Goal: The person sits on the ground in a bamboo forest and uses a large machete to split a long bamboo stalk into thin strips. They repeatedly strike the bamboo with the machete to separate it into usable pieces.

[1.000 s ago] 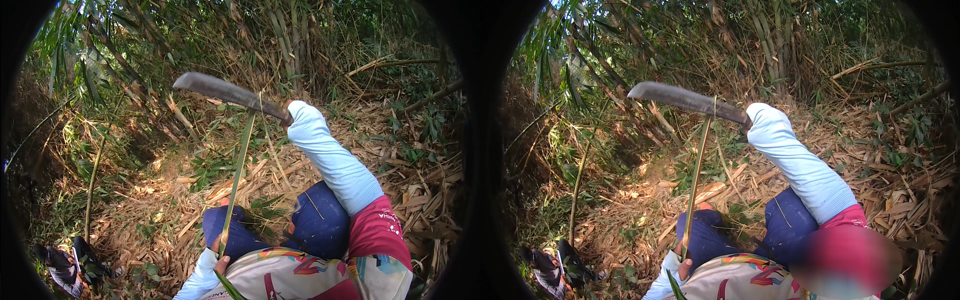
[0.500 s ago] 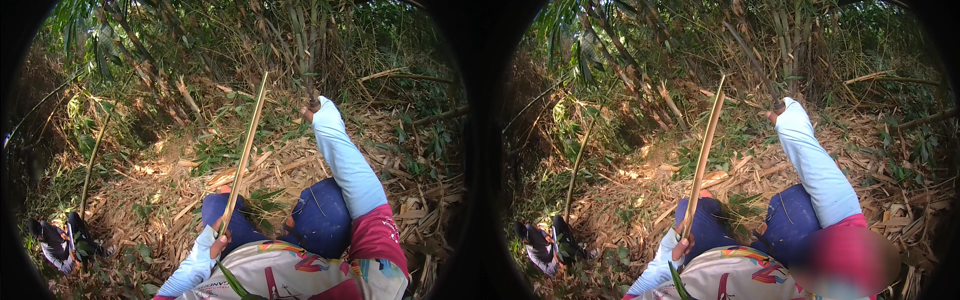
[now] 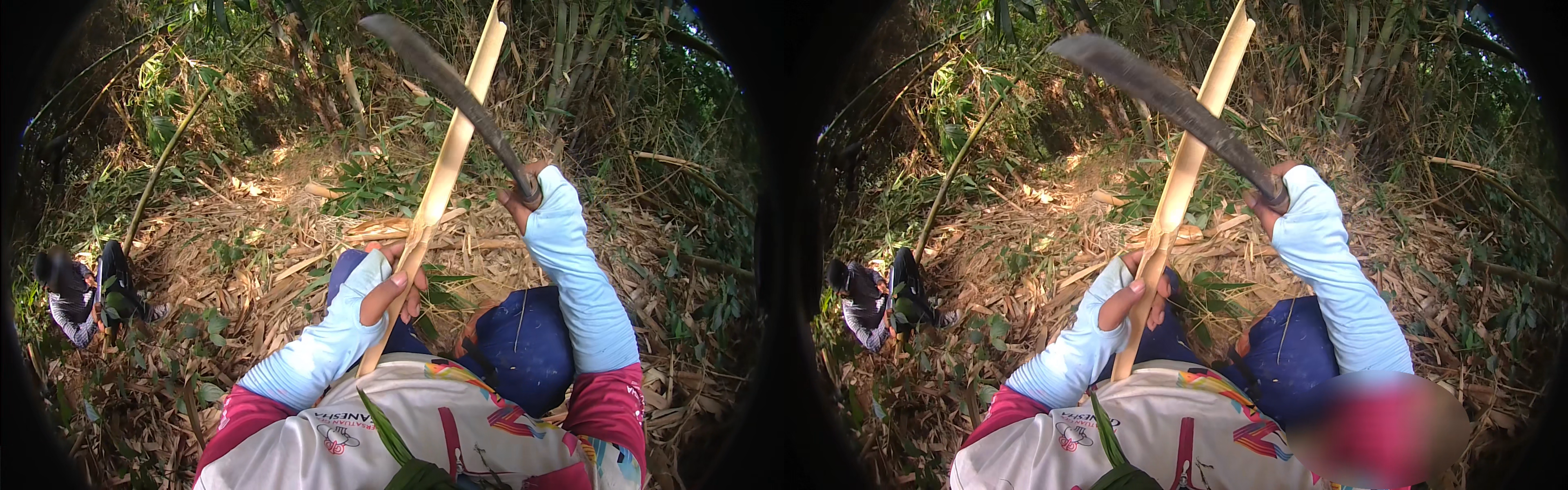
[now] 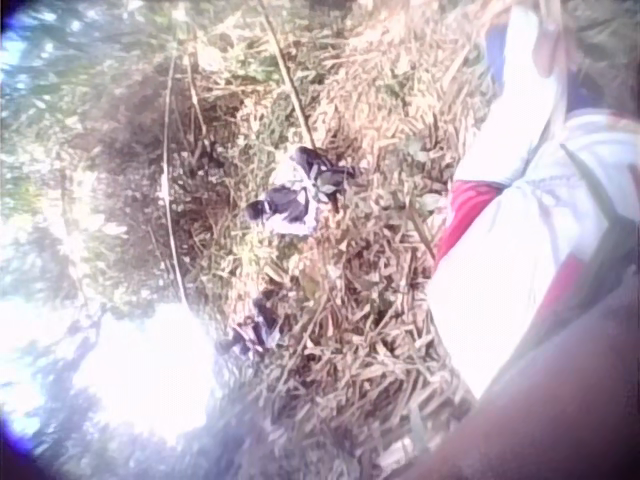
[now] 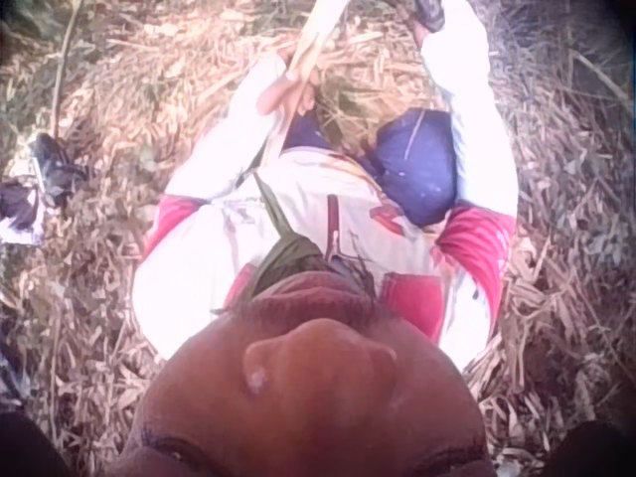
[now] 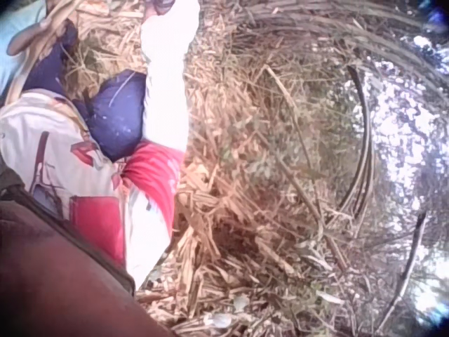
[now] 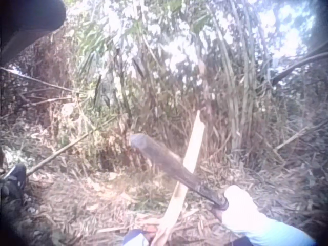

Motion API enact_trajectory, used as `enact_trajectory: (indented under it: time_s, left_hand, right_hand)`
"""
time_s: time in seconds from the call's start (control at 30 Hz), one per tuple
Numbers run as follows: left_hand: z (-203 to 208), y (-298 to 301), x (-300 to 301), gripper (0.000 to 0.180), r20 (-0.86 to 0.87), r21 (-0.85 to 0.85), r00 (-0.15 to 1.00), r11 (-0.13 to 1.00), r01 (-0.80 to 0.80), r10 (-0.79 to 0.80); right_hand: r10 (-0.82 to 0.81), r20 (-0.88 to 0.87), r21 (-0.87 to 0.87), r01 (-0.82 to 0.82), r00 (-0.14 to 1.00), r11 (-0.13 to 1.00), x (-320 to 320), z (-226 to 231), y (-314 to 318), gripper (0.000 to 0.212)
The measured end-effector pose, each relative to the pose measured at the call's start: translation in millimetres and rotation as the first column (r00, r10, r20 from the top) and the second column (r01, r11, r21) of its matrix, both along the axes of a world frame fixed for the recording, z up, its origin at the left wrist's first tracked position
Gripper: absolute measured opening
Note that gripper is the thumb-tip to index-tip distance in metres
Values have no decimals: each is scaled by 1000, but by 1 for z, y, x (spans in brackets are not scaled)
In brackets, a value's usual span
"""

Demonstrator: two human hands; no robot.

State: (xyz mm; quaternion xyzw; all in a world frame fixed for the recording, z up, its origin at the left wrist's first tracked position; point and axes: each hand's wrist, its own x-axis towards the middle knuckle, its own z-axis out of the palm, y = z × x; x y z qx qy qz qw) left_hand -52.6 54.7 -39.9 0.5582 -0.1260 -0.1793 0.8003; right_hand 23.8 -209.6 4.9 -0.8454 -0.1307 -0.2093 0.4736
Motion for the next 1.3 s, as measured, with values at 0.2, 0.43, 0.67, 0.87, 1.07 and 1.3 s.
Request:
enact_trajectory:
  time_s: [0.2,0.43,0.67,0.87,1.07,1.3]
  left_hand:
    - [11,-9,1,51,13,113,999,992,-49,48]
    - [42,-14,-5,47,-110,230,992,970,84,-60]
    - [59,-16,-6,38,-83,341,991,931,130,-108]
    - [70,-18,-5,30,170,557,982,830,-25,-84]
    - [56,-31,-8,37,286,477,957,873,-99,-47]
    - [63,-38,-18,37,328,552,943,820,-151,-48]
  right_hand:
    - [220,160,-527,-105,962,843,-22,17,21,25]
    - [302,113,-707,-137,947,694,-29,18,31,26]
    - [317,177,-674,-120,932,729,-32,18,31,29]
    - [286,168,-688,-95,943,719,-39,22,30,26]
    - [340,151,-682,-151,928,715,-45,30,32,19]
    - [290,125,-747,-102,949,657,-52,28,36,14]
